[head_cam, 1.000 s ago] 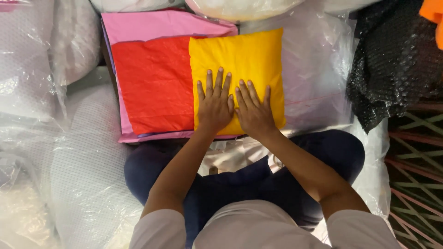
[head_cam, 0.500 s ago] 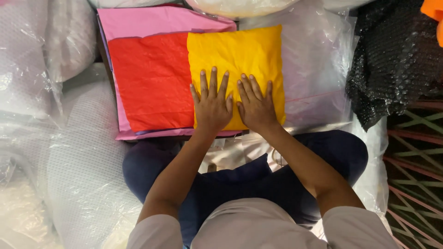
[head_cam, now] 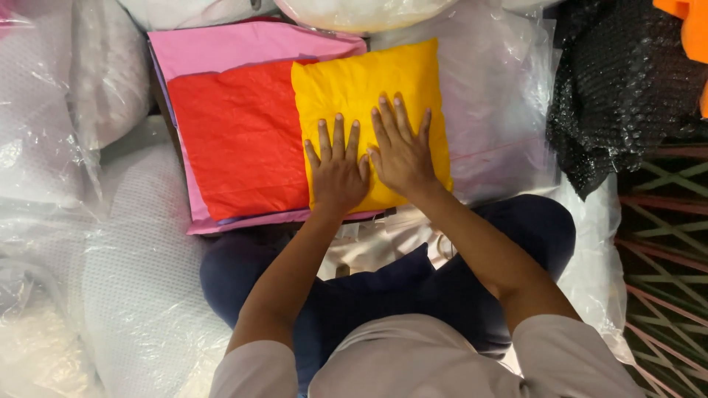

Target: Stuffing a yellow pillowcase with fiberfill, zipping it shut, and smoothing the final product.

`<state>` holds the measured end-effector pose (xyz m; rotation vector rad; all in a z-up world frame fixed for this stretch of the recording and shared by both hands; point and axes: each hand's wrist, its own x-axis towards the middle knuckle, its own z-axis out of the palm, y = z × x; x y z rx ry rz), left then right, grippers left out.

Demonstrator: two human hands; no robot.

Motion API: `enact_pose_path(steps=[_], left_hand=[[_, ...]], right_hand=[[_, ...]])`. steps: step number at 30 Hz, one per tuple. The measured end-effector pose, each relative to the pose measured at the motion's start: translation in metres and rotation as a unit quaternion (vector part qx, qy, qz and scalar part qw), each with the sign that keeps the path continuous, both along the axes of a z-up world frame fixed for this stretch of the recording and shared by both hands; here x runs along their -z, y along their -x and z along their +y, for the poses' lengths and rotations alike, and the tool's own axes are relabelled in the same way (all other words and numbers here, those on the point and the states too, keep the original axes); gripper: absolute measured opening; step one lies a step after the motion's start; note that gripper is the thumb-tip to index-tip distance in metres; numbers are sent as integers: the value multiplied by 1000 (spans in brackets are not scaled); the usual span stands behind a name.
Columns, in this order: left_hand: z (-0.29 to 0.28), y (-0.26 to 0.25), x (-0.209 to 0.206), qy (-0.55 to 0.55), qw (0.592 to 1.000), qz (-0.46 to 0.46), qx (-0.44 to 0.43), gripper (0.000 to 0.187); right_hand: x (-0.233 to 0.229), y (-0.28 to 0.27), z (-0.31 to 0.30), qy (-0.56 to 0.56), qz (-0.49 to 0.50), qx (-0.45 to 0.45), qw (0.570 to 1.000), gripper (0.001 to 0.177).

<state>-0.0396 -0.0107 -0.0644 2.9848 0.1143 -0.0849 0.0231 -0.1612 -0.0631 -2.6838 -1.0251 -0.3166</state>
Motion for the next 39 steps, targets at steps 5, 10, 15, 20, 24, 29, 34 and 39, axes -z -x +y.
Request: enact_pose_path(steps=[5, 10, 15, 20, 24, 29, 34, 39], left_hand=[[0, 3, 3, 1, 1000, -15, -13, 62], [0, 1, 1, 9, 1000, -3, -13, 62], [-1, -4, 3, 20, 999, -33, -29, 61], [4, -45, -18, 93, 975, -199, -13, 53], [26, -63, -4, 38, 996, -74, -12, 59], [31, -61, -8, 46, 998, 28, -17, 59], [32, -69, -20, 49, 996, 71, -20, 62], [31, -66, -14, 45, 995, 82, -19, 62]], right_hand=[[8, -10, 10, 139, 201, 57, 968, 70], [-8, -38, 19, 101, 193, 58, 974, 68], [5, -58, 17, 115, 226, 29, 967, 71], [0, -54, 19, 115, 252, 35, 960, 69], [-5, -60, 17, 60, 189, 35, 979, 67], [1, -86, 3, 117, 245, 107, 957, 71], [5, -91, 9, 139, 240, 115, 954, 72], [-14, -68, 14, 119, 218, 133, 959, 71]])
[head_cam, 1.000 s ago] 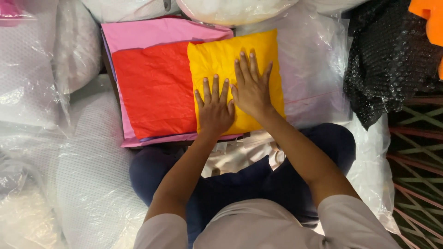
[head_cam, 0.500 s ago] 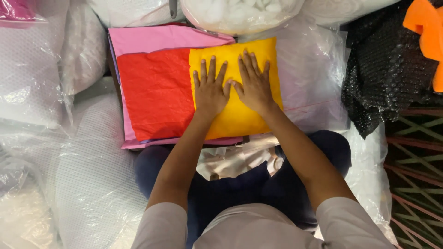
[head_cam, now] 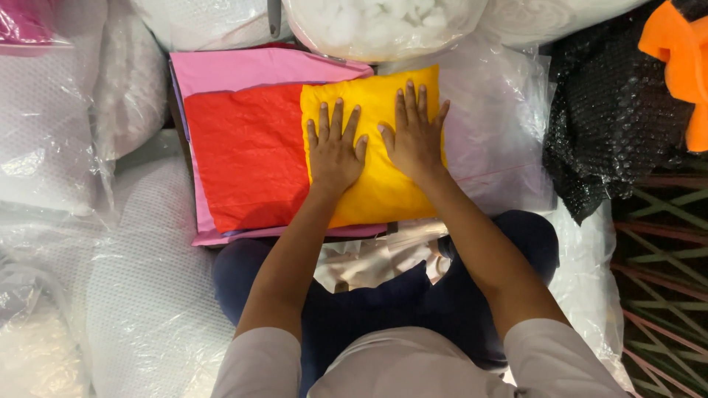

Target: Stuffing a yellow pillowcase with fiberfill, zipping it shut, and smoothing the final product.

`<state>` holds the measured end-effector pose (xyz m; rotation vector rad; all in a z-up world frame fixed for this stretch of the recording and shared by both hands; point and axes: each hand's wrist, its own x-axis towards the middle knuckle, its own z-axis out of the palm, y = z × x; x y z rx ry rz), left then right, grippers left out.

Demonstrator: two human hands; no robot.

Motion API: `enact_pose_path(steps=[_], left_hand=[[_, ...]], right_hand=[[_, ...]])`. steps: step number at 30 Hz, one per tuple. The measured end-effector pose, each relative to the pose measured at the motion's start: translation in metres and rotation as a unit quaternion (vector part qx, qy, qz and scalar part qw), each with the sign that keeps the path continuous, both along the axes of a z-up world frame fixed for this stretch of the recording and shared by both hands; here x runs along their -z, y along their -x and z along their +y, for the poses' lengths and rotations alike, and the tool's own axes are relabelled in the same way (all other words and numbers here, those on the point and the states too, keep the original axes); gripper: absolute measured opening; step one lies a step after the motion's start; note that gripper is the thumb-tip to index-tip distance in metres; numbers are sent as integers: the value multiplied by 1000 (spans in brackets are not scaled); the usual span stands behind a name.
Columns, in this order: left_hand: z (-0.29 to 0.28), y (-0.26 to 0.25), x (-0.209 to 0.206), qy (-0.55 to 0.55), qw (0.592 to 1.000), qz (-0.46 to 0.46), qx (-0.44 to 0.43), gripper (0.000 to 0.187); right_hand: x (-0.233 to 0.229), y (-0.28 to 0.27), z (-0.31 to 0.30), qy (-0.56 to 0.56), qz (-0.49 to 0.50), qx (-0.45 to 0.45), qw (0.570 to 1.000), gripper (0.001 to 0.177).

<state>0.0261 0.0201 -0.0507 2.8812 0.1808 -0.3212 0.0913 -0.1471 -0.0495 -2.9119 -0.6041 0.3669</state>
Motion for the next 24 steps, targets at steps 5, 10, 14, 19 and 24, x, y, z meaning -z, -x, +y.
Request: enact_pose_path(steps=[5, 10, 14, 19, 24], left_hand=[[0, -1, 2, 1, 1000, -13, -4, 61], [1, -1, 9, 4, 1000, -31, -4, 61], [2, 4, 5, 36, 998, -55, -14, 60], [1, 6, 12, 80, 990, -113, -20, 58], [-5, 19, -8, 130, 976, -169, -33, 56]], right_hand=[[-17, 44, 4, -74, -65, -65, 993, 69], [28, 40, -2, -36, -34, -63, 997, 76], [6, 55, -4, -80, -75, -68, 992, 70], [17, 76, -19, -69, -93, -107, 987, 72], [25, 74, -19, -56, -78, -108, 990, 74]])
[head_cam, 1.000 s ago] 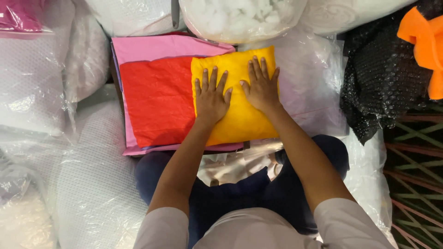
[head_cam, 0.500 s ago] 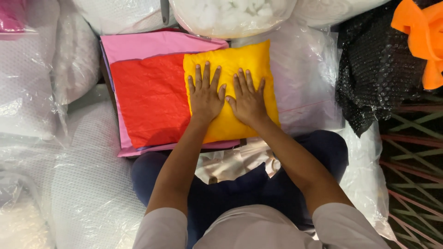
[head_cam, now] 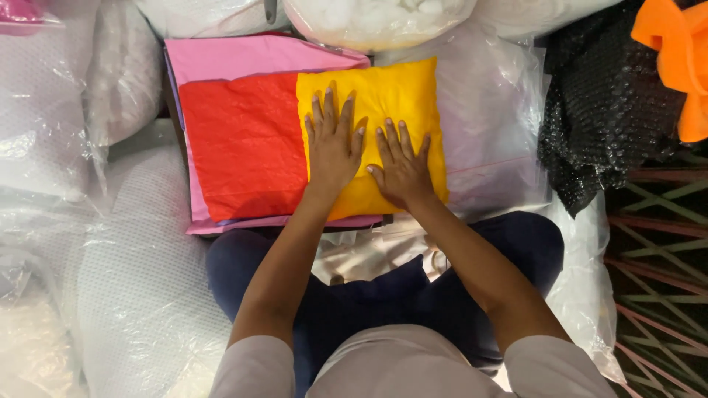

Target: Stuffing a yellow pillowcase with fiberfill, zipping it shut, and smoothing the final product.

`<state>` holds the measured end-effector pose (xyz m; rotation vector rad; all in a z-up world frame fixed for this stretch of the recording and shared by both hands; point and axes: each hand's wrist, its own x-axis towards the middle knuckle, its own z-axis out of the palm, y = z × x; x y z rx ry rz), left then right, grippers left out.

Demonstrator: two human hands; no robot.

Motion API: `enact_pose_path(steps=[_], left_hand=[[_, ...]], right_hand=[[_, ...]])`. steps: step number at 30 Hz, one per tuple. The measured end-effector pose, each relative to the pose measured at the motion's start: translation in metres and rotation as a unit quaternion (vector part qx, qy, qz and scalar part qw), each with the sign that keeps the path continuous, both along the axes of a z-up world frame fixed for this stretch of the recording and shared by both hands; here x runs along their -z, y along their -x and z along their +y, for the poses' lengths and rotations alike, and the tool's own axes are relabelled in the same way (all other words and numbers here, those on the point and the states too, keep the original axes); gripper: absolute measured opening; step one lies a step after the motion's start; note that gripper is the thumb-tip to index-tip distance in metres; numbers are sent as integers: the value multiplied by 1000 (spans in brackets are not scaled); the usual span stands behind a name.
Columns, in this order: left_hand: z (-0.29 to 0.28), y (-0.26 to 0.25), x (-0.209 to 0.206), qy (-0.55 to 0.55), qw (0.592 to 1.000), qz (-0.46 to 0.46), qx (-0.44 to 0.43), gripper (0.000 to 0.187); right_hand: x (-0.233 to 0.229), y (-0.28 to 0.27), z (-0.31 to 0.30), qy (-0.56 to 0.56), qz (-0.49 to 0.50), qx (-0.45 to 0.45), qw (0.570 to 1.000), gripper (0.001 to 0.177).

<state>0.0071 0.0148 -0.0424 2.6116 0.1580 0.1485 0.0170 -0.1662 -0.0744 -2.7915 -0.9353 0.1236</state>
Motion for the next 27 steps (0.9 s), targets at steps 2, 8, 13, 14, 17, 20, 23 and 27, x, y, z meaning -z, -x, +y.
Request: enact_pose_path(steps=[2, 8, 13, 14, 17, 20, 23, 27], left_hand=[[-4, 11, -13, 0, 1000, 4, 22, 60], [-5, 48, 2, -68, 989, 90, 99, 65], [-7, 55, 21, -88, 993, 23, 80, 65], [-9, 57, 23, -110, 991, 17, 75, 63], [-10, 54, 34, -118, 990, 2, 71, 64], [-8, 51, 34, -93, 993, -10, 73, 63], [0, 43, 3, 23, 999, -33, 33, 65], [26, 43, -8, -19, 998, -41, -45, 59]], right_hand=[[6, 1, -2, 10, 6, 6, 1000, 75], [-6, 5, -6, -53, 8, 14, 998, 69], [4, 13, -14, -54, -27, 6, 998, 67], [13, 13, -18, -40, -25, 2, 999, 70], [14, 12, -13, -19, -27, 2, 999, 70], [10, 9, -15, -27, 14, 4, 1000, 71], [7, 3, -17, -53, 51, 17, 997, 67], [-36, 3, -32, -106, -2, 30, 994, 57]])
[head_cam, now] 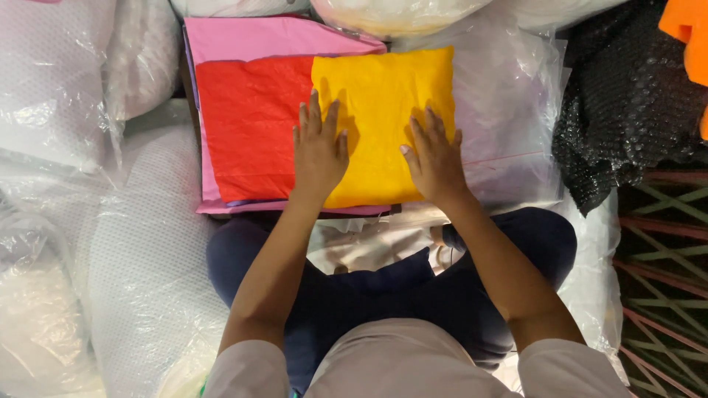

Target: Stuffing a yellow pillowcase with fiberfill, zipping it shut, and smoothing the final product.

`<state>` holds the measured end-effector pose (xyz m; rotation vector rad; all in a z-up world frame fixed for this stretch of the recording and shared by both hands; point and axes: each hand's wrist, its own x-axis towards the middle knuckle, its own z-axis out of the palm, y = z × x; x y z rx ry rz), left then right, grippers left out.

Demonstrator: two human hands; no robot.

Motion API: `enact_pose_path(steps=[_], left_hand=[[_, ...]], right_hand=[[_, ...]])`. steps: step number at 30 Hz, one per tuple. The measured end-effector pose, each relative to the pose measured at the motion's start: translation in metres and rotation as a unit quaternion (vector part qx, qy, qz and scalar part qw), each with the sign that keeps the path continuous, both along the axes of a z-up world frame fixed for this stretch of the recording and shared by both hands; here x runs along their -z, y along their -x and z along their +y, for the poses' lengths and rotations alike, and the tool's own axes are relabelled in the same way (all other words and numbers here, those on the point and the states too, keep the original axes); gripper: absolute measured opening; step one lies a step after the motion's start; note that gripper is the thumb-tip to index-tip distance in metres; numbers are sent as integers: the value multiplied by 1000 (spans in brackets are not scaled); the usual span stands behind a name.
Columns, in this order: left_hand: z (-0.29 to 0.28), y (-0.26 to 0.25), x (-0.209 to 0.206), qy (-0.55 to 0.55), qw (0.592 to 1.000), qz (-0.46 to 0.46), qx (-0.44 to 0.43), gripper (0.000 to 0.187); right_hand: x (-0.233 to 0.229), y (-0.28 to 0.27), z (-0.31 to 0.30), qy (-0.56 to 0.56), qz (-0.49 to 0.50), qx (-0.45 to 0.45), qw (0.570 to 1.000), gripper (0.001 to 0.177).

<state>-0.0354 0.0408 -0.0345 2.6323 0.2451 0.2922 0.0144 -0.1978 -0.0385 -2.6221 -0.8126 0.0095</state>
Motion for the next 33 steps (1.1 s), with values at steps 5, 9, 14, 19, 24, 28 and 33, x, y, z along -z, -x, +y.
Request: enact_pose_path(steps=[5, 9, 14, 19, 24, 28, 33], left_hand=[[27, 8, 3, -60, 985, 147, -69, 54], [33, 3, 44, -108, 965, 224, -84, 65], [25, 1, 50, 210, 931, 266, -137, 86], [-1, -8, -5, 400, 888, 174, -144, 65], [-7, -6, -11, 295, 944, 35, -141, 71], [-17, -9, -12, 57, 997, -56, 18, 60], [-22, -7, 16, -29, 993, 50, 101, 62]], right_hand=[[-43, 1, -30, 81, 3, -4, 997, 63], [-41, -20, -28, 126, 1, -5, 992, 64], [-15, -49, -12, 113, 143, 34, 983, 71], [-19, -57, 3, 45, 177, 60, 981, 68], [-20, -36, 23, 13, -99, -15, 995, 65], [21, -21, 35, 52, 66, -123, 989, 69], [40, -21, 34, 32, 63, -131, 989, 67]])
